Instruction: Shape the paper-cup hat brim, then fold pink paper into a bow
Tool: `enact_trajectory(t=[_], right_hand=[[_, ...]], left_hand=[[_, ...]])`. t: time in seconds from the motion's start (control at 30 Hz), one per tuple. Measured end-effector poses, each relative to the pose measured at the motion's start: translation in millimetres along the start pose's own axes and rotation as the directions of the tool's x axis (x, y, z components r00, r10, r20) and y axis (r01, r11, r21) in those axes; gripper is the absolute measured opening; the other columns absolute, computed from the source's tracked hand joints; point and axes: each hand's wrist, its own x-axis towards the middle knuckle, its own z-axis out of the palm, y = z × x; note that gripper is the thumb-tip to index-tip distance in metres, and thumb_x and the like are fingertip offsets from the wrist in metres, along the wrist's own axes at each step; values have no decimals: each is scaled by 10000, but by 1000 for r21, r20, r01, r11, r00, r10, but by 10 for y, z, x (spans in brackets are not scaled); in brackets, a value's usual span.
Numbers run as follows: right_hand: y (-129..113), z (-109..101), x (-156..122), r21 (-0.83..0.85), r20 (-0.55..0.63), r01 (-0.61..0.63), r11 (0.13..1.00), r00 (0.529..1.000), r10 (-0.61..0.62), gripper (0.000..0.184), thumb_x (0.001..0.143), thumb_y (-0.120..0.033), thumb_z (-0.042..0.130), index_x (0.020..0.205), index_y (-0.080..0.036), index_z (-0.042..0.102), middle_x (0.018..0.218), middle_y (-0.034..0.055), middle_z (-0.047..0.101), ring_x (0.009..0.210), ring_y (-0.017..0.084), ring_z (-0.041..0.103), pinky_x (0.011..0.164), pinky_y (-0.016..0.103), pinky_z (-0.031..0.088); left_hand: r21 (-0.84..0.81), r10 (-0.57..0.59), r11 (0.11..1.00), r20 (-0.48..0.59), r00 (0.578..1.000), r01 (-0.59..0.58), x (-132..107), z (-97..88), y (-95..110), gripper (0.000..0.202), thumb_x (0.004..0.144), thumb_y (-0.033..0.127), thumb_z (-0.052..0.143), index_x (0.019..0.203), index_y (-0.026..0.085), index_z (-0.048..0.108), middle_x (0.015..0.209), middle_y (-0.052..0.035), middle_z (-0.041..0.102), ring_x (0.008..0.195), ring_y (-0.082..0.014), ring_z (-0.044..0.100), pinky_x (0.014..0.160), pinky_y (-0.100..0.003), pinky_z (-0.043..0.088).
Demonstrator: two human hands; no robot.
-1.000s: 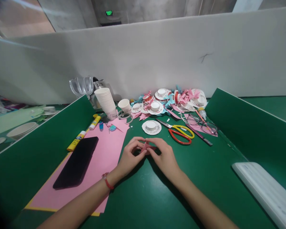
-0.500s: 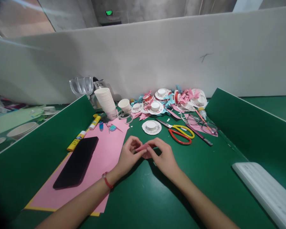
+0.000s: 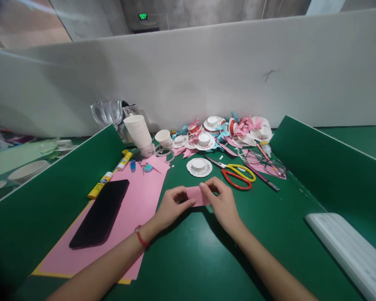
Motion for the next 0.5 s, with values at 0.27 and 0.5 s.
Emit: enact_trajectory(t=[0.27,0.5], right_hand=[[11,-28,38,-15,24,-63,998,998,64,224,735,-334,527,590,-163,523,525,-39,450,497,100,406,464,210,314],[-7,21,12,-45,121,-28,999,992,33,131,740,-266,519,724,-163,598,707,23,608,636,139,533,578,232,410]], left_hand=[[-153,-50,986,146,988,72,2,-11,6,170,597,223,666,623,124,530,582,33,481,549,-86,428,518,-195,347],[-115,-34,993,9,999,35,9,-36,13,251,733,270,523,533,118,528,505,44,400,494,-72,331,464,-191,267]])
